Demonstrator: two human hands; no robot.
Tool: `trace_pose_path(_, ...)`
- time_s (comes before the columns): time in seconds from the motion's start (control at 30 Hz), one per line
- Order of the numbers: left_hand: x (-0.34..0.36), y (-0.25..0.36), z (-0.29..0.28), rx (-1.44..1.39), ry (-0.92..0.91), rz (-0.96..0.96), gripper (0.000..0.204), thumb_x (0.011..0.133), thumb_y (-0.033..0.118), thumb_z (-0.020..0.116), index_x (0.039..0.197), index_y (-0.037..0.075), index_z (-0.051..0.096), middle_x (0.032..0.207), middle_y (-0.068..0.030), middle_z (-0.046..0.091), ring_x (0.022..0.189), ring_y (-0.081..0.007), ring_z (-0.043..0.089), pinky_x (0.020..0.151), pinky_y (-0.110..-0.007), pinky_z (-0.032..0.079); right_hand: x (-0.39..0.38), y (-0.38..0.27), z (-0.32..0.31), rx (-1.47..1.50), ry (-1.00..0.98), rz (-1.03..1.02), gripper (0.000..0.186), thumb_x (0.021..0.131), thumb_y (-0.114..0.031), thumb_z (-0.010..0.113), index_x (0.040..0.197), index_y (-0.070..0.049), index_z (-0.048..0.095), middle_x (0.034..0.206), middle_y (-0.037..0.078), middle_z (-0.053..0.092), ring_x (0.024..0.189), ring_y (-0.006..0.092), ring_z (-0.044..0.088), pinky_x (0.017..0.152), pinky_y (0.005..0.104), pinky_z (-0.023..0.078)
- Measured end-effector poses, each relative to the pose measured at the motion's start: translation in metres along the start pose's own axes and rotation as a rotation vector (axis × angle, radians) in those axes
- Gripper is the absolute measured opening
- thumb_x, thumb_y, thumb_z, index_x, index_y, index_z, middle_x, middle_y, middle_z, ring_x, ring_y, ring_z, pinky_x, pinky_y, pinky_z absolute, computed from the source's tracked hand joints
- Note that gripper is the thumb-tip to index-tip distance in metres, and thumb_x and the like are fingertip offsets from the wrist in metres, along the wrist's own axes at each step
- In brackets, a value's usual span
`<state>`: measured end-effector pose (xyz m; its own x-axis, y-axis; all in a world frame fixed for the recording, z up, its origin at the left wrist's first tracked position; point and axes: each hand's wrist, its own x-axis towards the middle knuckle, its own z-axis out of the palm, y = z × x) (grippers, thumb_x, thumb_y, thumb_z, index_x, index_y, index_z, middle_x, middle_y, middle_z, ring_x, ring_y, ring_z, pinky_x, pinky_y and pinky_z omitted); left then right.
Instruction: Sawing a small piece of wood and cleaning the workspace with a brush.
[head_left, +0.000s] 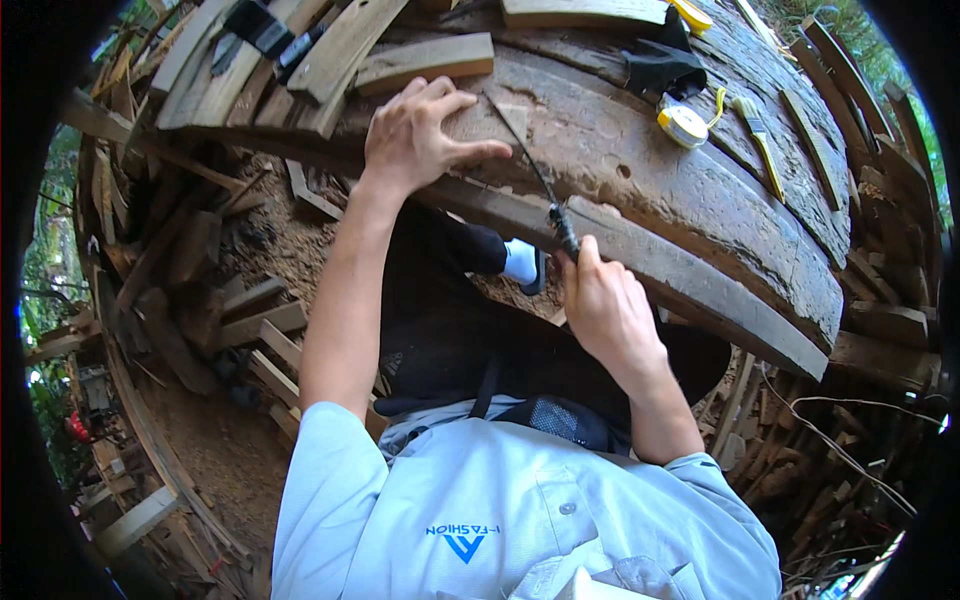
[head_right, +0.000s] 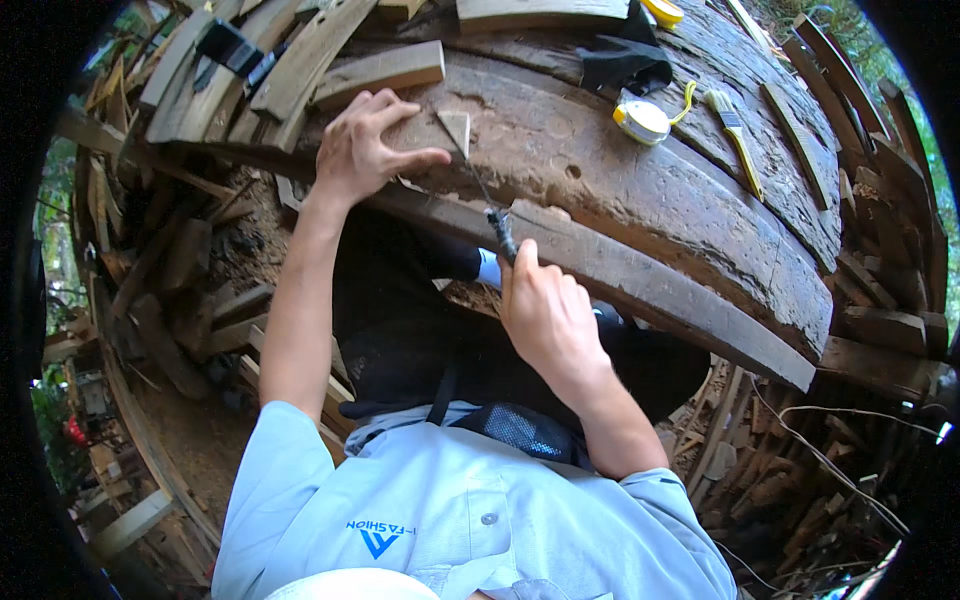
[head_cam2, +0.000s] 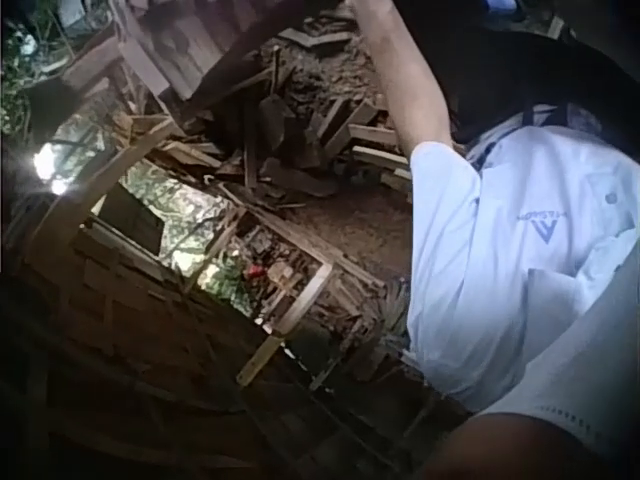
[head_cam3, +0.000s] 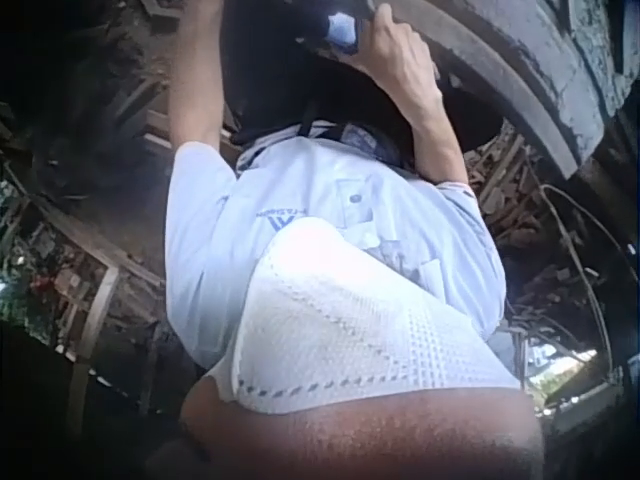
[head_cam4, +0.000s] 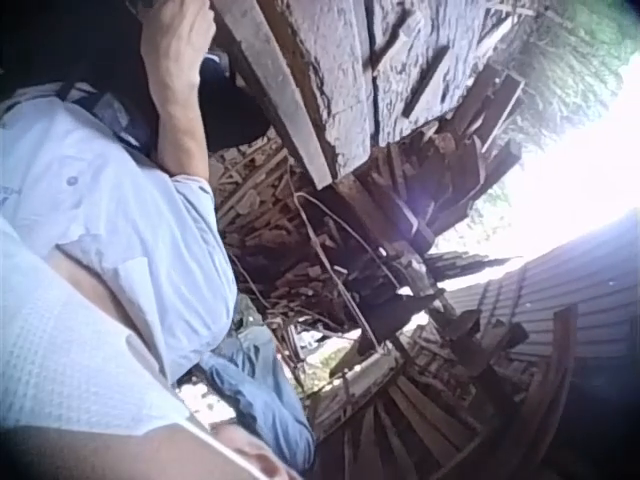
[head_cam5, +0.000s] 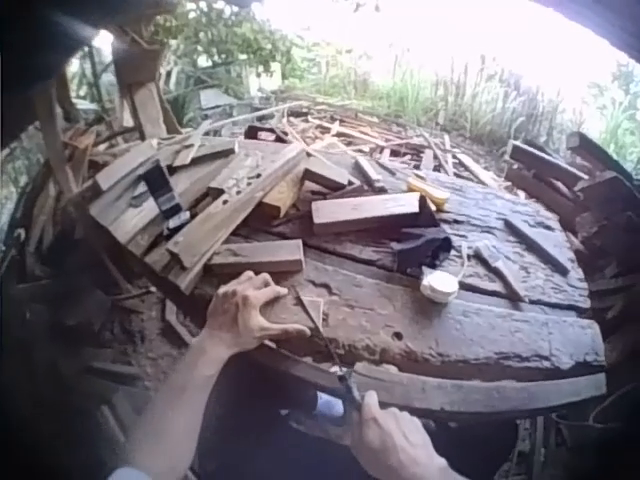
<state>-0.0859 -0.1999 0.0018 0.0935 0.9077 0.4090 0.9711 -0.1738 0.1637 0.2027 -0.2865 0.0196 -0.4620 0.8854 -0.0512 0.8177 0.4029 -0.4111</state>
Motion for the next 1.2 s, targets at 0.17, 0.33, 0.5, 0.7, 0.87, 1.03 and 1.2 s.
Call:
trace_pose_path(0.17,-0.004,-0.002,0.012,0.017,-0.002,0.027,0.097,0.062,0.098,0.061,0.108,0.014,0.079,0.107,0.0001,0.071,0.103,-0.0208,0.069,0.089,-0.045,0.062,-0.003,-0.008,0.000,-0.011,0.006,0.026,0.027,0.108,-0.024,0.053,0.098,0.001,0.053,0.067,0.027,0.065,0.065,0.0473,0.068,0.059,0.0551,0.055)
trace_pose_path(0.33,-0.005,-0.005,0.008,-0.022,-0.041,0.014,0.098,0.063,0.099,0.060,0.111,0.016,0.080,0.107,-0.0001,0.071,0.103,-0.0197,0.068,0.088,-0.046,0.060,-0.002,-0.019,-0.010,0.033,-0.081,0.187,0.023,0.107,-0.022,0.054,0.101,0.000,0.053,0.073,0.029,0.065,0.072,0.0490,0.066,0.064,0.0580,0.051)
trace_pose_path(0.5,0.001,-0.006,0.005,-0.061,-0.026,0.063,0.093,0.064,0.095,0.064,0.110,0.017,0.080,0.102,-0.0001,0.070,0.101,-0.0195,0.067,0.085,-0.044,0.059,-0.009,-0.037,-0.011,0.089,-0.089,0.340,0.022,0.107,-0.023,0.055,0.103,-0.002,0.054,0.077,0.029,0.066,0.078,0.0493,0.066,0.066,0.0579,0.050)
trace_pose_path(0.7,0.006,-0.012,-0.002,-0.067,0.026,0.191,0.084,0.067,0.090,0.069,0.103,0.015,0.078,0.100,-0.0018,0.068,0.097,-0.0223,0.067,0.080,-0.041,0.059,-0.015,-0.048,-0.008,0.102,-0.059,0.329,0.026,0.107,-0.028,0.054,0.101,-0.003,0.052,0.074,0.026,0.067,0.071,0.0474,0.067,0.061,0.0567,0.052)
trace_pose_path(0.87,0.005,-0.004,-0.002,-0.082,-0.045,0.152,0.085,0.066,0.088,0.071,0.107,0.015,0.078,0.102,-0.0017,0.068,0.103,-0.0222,0.067,0.085,-0.041,0.060,-0.017,-0.030,-0.013,0.127,-0.096,0.291,0.030,0.107,-0.033,0.055,0.101,-0.003,0.054,0.076,0.025,0.069,0.074,0.0463,0.069,0.065,0.0561,0.053)
trace_pose_path(1.03,0.009,0.000,-0.007,-0.029,-0.136,-0.001,0.087,0.064,0.087,0.074,0.112,0.014,0.077,0.109,-0.0025,0.068,0.108,-0.0233,0.066,0.093,-0.042,0.058,-0.013,-0.009,-0.021,0.167,-0.093,0.196,0.034,0.108,-0.035,0.054,0.103,-0.001,0.055,0.078,0.027,0.070,0.076,0.0471,0.070,0.068,0.0560,0.055)
trace_pose_path(1.2,0.016,0.006,-0.012,-0.076,-0.177,-0.088,0.075,0.070,0.071,0.083,0.114,0.011,0.075,0.111,-0.0054,0.067,0.114,-0.0264,0.066,0.099,-0.043,0.054,-0.008,0.009,-0.015,0.253,-0.039,0.092,0.032,0.108,-0.033,0.054,0.108,-0.001,0.054,0.081,0.029,0.067,0.082,0.0508,0.066,0.072,0.0580,0.051)
